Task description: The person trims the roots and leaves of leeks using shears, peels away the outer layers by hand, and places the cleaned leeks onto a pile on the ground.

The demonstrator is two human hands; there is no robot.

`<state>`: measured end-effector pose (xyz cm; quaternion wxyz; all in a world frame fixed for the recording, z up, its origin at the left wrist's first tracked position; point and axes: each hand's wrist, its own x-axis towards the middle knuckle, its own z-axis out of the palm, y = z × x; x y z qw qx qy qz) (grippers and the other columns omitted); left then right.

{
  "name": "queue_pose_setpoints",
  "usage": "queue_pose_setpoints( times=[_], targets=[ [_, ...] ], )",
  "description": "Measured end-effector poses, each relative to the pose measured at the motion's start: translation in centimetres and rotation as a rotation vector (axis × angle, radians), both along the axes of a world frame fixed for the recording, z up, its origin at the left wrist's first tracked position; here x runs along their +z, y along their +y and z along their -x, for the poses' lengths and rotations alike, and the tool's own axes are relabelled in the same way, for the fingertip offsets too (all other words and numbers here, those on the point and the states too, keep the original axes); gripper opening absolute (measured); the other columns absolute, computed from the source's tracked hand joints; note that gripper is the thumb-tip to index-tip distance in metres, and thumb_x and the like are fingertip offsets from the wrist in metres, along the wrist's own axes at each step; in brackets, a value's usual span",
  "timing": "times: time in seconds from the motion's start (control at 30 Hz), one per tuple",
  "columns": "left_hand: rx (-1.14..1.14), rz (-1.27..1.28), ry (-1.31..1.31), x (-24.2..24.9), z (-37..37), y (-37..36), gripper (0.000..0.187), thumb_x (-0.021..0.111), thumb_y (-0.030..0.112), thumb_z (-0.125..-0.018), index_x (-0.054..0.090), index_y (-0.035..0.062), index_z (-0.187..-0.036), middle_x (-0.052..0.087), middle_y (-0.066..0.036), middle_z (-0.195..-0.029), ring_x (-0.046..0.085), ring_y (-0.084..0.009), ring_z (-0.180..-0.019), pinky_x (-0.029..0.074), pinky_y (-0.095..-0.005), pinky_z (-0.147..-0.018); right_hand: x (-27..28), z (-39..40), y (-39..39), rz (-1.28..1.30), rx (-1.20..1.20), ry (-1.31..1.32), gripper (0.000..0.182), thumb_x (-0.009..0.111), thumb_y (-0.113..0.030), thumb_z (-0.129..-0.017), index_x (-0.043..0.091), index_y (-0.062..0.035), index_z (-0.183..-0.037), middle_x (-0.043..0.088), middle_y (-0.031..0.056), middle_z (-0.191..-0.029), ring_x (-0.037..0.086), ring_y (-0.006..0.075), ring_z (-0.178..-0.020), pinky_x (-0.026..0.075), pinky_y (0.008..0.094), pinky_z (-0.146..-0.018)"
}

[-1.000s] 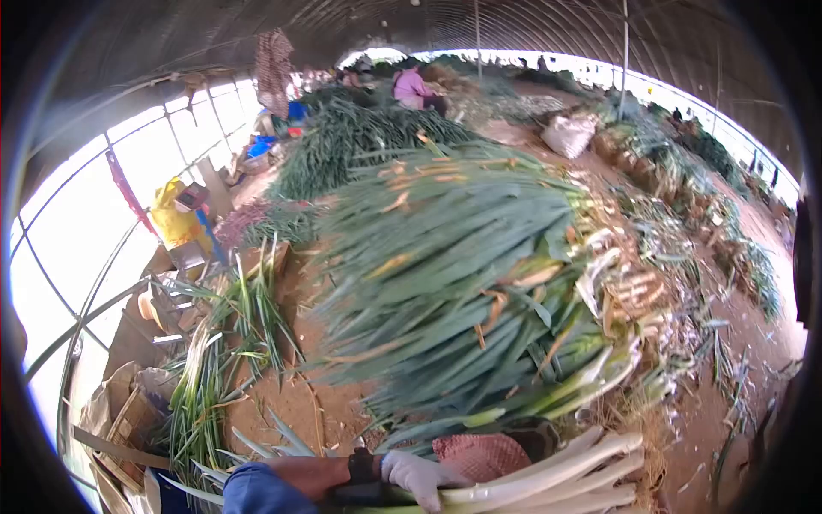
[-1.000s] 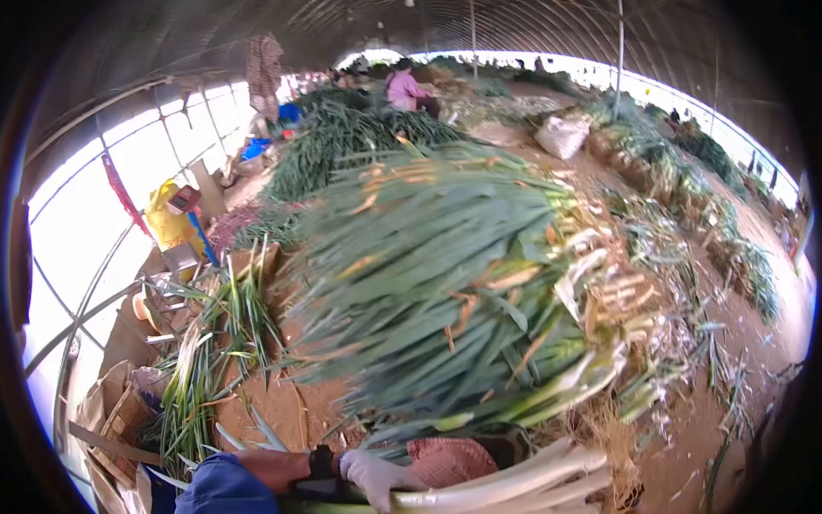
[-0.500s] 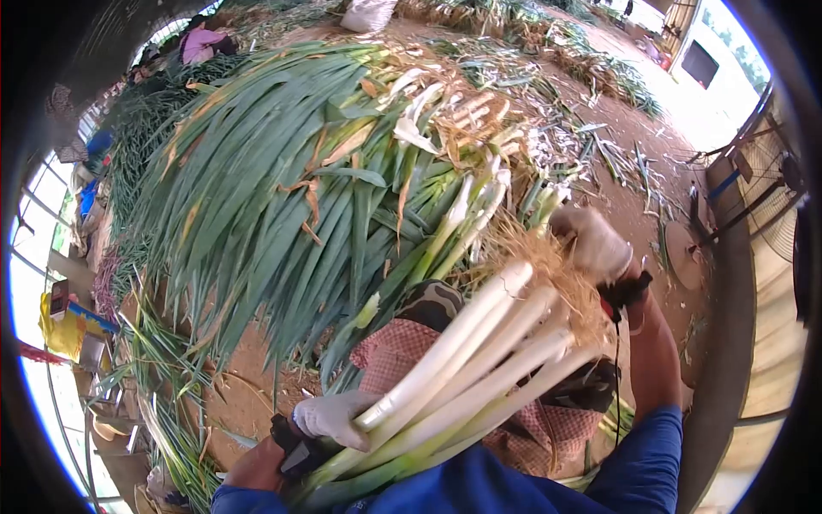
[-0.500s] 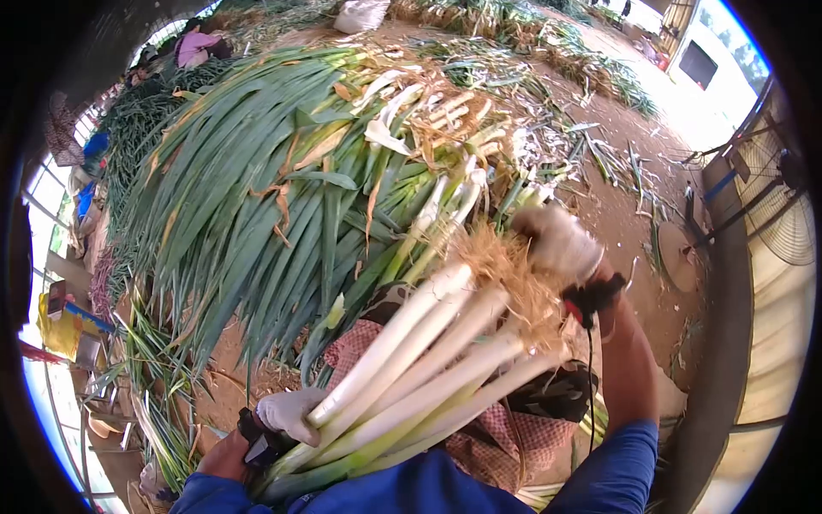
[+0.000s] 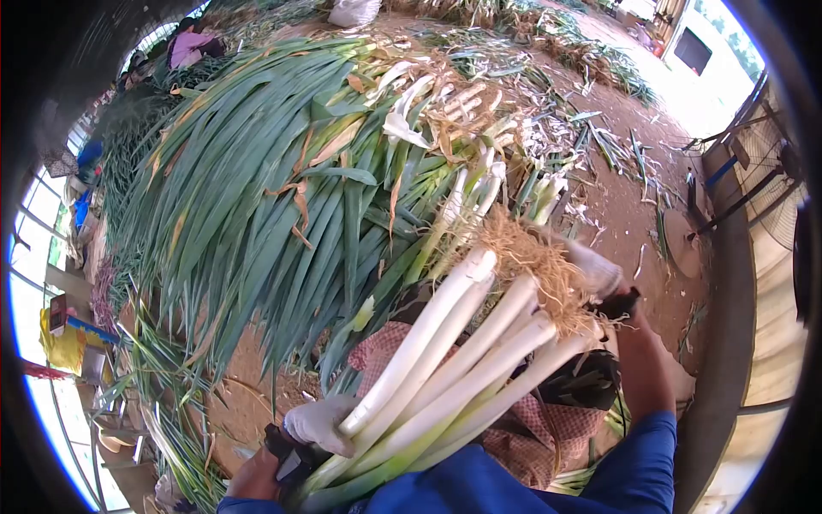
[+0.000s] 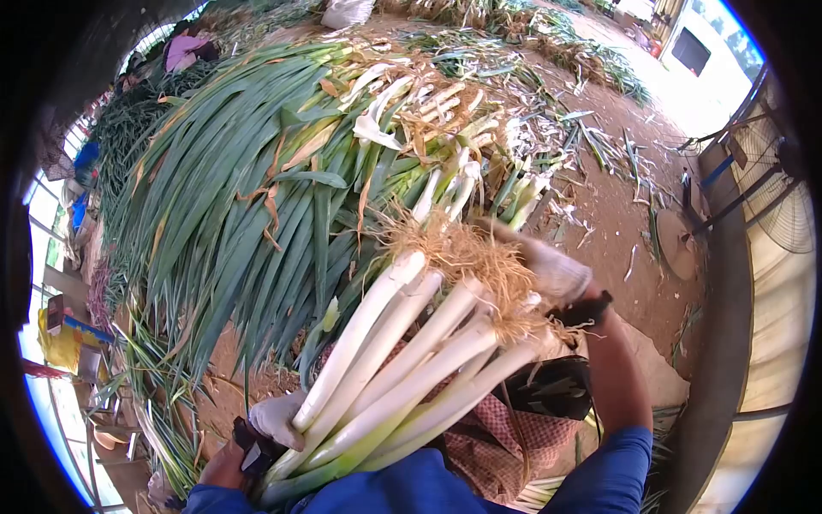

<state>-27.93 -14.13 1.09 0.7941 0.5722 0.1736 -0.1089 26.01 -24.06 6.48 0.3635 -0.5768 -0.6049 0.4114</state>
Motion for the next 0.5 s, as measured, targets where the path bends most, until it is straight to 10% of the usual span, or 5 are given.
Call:
queue_pose_setpoints(
  times=[0.5],
  targets=[
    [-0.182, -0.047, -0.046, 0.0, -1.3, 0.7, 0.084, 0.088, 0.04, -0.071, 0.065, -0.0059, -0.137, 0.075, -0.008, -0.121, 0.066, -0.0161, -0.108, 0.054, -0.0353, -0.098, -3.3, 3.5, -3.1, 0.035, -0.003, 0.394, 0.082, 0.079, -0.023, -0.101, 0.038, -0.0023, -0.169, 0.046, 0.0165, -0.17, 0.057, 0.0275, -0.145, 0.045, 0.0405, -0.124]
  ],
)
